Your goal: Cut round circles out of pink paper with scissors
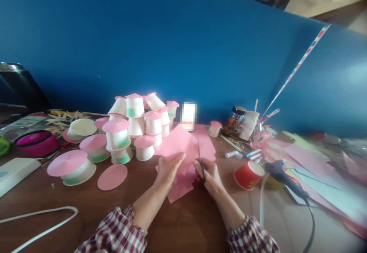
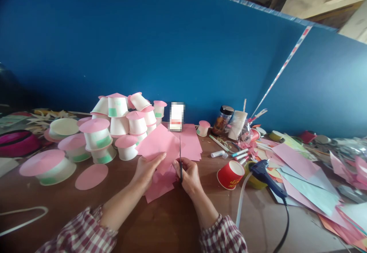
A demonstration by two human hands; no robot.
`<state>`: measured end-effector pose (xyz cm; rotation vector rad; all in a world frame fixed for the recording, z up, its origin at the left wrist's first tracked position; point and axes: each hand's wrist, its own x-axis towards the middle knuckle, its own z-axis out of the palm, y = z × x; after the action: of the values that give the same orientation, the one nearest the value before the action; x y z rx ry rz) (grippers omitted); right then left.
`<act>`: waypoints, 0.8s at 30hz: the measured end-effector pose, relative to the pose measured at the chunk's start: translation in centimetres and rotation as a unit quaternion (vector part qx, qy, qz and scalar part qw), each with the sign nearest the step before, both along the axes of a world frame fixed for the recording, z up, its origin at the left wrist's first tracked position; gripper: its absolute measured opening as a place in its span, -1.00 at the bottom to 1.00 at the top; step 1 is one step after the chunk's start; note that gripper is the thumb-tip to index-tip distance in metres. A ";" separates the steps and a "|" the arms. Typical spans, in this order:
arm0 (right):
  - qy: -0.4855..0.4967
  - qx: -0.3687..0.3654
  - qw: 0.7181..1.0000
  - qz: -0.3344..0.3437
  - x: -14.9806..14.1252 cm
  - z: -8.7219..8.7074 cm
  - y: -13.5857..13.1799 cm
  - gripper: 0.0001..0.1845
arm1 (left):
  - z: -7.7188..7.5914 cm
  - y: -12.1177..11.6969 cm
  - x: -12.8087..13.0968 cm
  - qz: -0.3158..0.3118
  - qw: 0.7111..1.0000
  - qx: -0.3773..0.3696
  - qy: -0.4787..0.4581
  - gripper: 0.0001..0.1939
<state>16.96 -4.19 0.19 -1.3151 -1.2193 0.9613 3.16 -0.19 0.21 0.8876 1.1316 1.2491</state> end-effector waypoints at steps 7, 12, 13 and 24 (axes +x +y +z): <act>0.001 0.001 1.000 0.000 0.0 0.0 0.0 -0.63 | -1.1 0.2 0.0 -0.004 1.000 -0.001 0.004 -0.57; 0.000 0.002 1.000 -0.005 -0.1 -0.1 0.0 -0.63 | -1.4 0.3 0.0 -0.016 1.000 0.015 0.002 -0.57; 0.000 0.001 1.000 -0.006 -0.1 -0.1 0.0 -0.63 | -1.5 0.3 0.1 -0.019 1.000 0.019 -0.001 -0.57; -0.011 -0.002 1.000 -0.011 -0.1 0.2 -0.2 -0.61 | -1.7 0.4 -0.1 -0.017 1.000 0.021 0.009 -0.56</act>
<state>16.82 -4.34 0.39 -1.3425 -1.2189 0.9363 3.11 0.20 -1.46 0.9476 1.1050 1.2431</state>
